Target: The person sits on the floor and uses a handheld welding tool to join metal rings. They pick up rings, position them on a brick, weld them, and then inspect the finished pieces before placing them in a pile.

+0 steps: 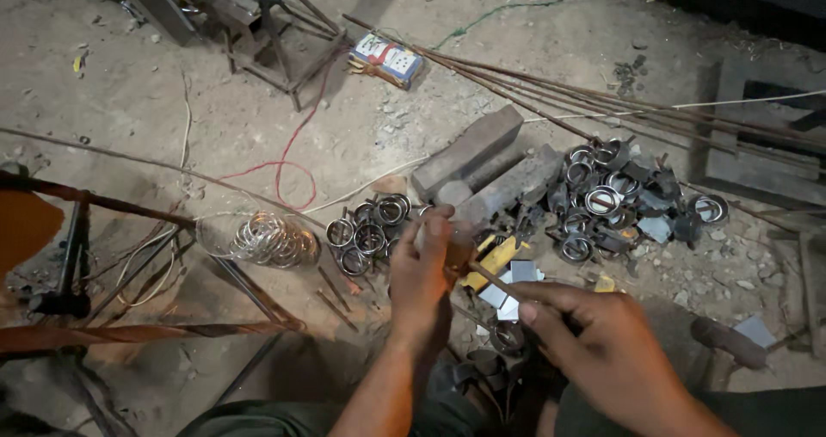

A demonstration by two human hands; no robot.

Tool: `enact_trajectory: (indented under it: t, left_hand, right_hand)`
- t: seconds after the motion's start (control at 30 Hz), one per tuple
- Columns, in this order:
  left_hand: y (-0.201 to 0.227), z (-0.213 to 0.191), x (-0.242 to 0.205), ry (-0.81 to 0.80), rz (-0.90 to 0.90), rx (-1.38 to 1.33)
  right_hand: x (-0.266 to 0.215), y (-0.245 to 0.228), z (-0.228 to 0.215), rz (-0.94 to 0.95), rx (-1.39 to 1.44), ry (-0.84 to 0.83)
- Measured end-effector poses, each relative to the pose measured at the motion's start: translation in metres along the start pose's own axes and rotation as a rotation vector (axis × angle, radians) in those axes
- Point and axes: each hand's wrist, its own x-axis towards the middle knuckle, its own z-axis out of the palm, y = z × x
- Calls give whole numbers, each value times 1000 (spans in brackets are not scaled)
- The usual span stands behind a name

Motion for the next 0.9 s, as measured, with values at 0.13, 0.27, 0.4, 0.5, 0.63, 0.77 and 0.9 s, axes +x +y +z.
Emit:
enact_trajectory:
  t: [0.13,0.27,0.4,0.5,0.63,0.77,0.9]
  left_hand:
    - [8,6,-1,-105,29,96]
    - [13,13,-11,-246,69,140]
    - [16,16,-15,-244,76,135]
    - [14,21,-17,-84,198,381]
    - [8,22,-18,-33,208,299]
    - [6,8,-5,-118,118,209]
    - [4,1,6,7,-53,91]
  right_hand:
    - [11,4,4,293,538,-183]
    - [11,11,9,645,1116,-339]
    - [9,27,21,507,1069,-361]
    - [18,40,34,270,637,-205]
    - [22,53,43,26,240,-60]
    - [19,57,48,14,200,-7]
    - [22,50,49,-285,-167,43]
